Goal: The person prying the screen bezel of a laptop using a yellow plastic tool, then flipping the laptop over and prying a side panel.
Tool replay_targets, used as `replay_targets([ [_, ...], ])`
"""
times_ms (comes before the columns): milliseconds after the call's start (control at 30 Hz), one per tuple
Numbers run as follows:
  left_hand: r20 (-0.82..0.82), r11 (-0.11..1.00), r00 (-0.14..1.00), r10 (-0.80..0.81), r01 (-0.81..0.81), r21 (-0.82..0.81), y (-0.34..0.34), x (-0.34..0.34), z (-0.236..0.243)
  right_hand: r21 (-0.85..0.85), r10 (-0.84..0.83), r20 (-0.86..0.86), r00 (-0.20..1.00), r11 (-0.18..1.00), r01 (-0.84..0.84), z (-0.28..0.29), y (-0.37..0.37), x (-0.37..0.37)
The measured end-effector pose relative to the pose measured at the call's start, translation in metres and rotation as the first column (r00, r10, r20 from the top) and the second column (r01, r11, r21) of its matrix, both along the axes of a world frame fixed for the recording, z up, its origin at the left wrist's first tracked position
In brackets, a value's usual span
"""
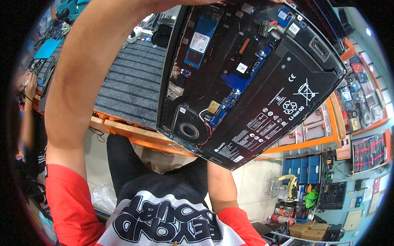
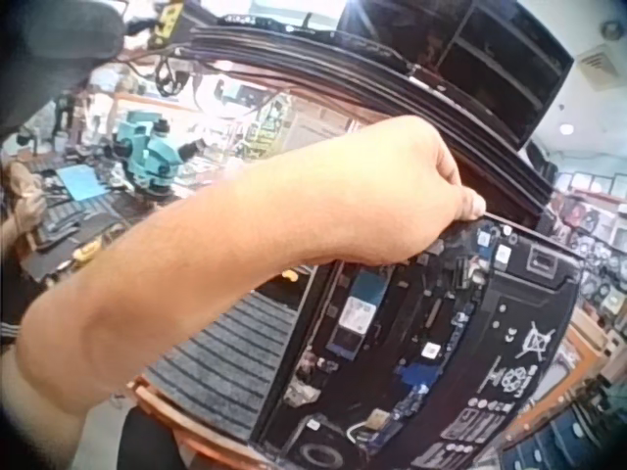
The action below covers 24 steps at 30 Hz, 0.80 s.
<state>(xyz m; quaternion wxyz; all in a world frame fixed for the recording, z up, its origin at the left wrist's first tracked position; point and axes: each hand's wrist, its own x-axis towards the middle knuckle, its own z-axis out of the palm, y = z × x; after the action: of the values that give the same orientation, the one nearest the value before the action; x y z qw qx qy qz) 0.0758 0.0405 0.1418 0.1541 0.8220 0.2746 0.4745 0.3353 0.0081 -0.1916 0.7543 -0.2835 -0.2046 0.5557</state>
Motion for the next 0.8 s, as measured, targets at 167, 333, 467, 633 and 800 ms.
replay_targets([
  [167,-0.063,0.973,0.991,-0.115,0.099,-0.210,0.003,0.005,0.020,-0.001,-0.013,0.029,0.999,1.000,0.013,0.006,0.000,0.010],
  [333,-0.029,0.976,0.987,-0.160,0.154,-0.156,0.003,0.008,0.019,0.003,-0.034,0.080,0.996,0.999,0.034,0.012,0.003,0.026],
  [467,-0.009,0.966,0.982,-0.191,0.186,-0.179,0.003,0.008,0.018,0.005,-0.052,0.110,0.993,0.999,0.052,0.012,0.008,0.035],
  [633,-0.030,0.956,0.982,-0.189,0.177,-0.233,0.002,0.010,0.018,0.008,-0.066,0.143,0.988,0.998,0.066,0.010,0.014,0.046],
  [800,-0.059,0.940,0.971,-0.230,0.206,-0.273,0.004,0.019,0.022,0.003,-0.075,0.157,0.985,0.997,0.076,0.009,0.023,0.053],
])
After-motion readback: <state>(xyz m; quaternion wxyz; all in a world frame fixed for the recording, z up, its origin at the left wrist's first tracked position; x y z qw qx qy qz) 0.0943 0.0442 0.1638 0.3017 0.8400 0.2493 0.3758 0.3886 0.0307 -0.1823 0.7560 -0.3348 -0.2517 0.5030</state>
